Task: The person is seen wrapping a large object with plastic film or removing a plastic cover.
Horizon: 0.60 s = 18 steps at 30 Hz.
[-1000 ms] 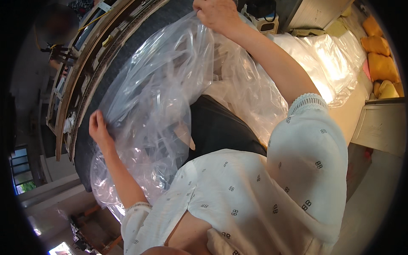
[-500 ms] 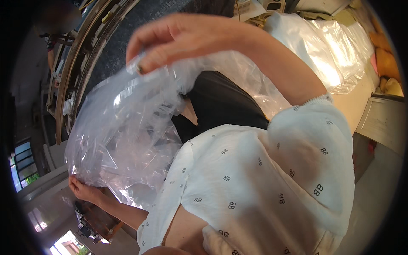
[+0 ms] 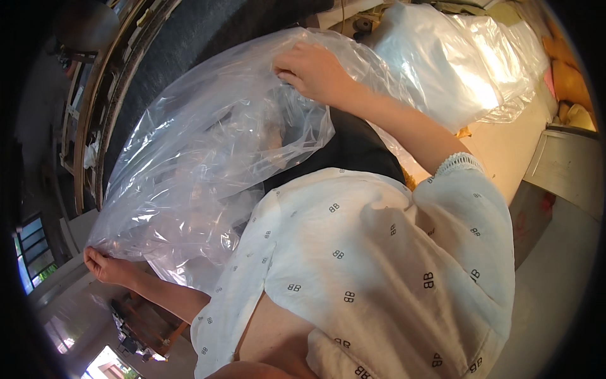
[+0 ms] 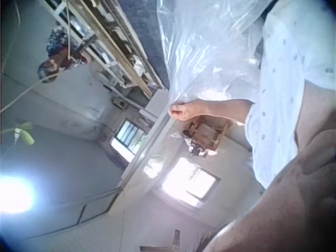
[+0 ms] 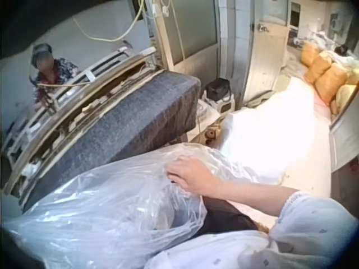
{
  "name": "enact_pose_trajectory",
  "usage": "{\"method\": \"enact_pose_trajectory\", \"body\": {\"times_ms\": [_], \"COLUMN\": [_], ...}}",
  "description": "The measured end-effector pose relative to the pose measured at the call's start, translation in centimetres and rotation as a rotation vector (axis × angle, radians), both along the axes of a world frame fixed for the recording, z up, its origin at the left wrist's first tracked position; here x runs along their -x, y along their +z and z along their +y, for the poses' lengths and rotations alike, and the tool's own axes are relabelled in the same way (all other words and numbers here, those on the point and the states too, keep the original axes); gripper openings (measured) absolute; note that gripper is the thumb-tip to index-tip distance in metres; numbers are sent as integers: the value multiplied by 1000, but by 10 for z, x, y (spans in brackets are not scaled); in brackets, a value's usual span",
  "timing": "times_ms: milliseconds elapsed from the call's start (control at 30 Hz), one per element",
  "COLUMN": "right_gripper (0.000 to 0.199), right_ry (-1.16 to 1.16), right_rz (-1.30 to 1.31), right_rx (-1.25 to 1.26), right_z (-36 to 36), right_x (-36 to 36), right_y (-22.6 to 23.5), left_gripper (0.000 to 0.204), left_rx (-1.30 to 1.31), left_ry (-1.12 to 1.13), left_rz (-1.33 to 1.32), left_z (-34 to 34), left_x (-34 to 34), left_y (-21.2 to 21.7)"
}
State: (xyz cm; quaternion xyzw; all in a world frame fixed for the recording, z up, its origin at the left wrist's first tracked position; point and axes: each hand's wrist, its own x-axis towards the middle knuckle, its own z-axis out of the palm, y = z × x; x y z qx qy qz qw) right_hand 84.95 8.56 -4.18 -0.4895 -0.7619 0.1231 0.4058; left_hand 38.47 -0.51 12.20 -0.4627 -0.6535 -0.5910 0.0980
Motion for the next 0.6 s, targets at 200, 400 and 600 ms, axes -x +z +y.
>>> {"method": "enact_pose_trajectory", "body": {"times_ms": [200,400,600], "right_gripper": [20,21,14], "right_ry": [250,133,548], "right_rz": [490,-298,657], "right_rx": [315,-23,519], "right_z": [37,20,55], "right_x": [-43,-26,-34], "right_y": [78,-10,55], "left_gripper": [21,24,20], "left_rx": [-14,14,-9], "left_ry": [-110,-82,-130], "left_rz": [-136,-152,-217], "left_z": [6,9,5], "left_x": [5,7,9], "left_y": [-16,-24,-17]}}
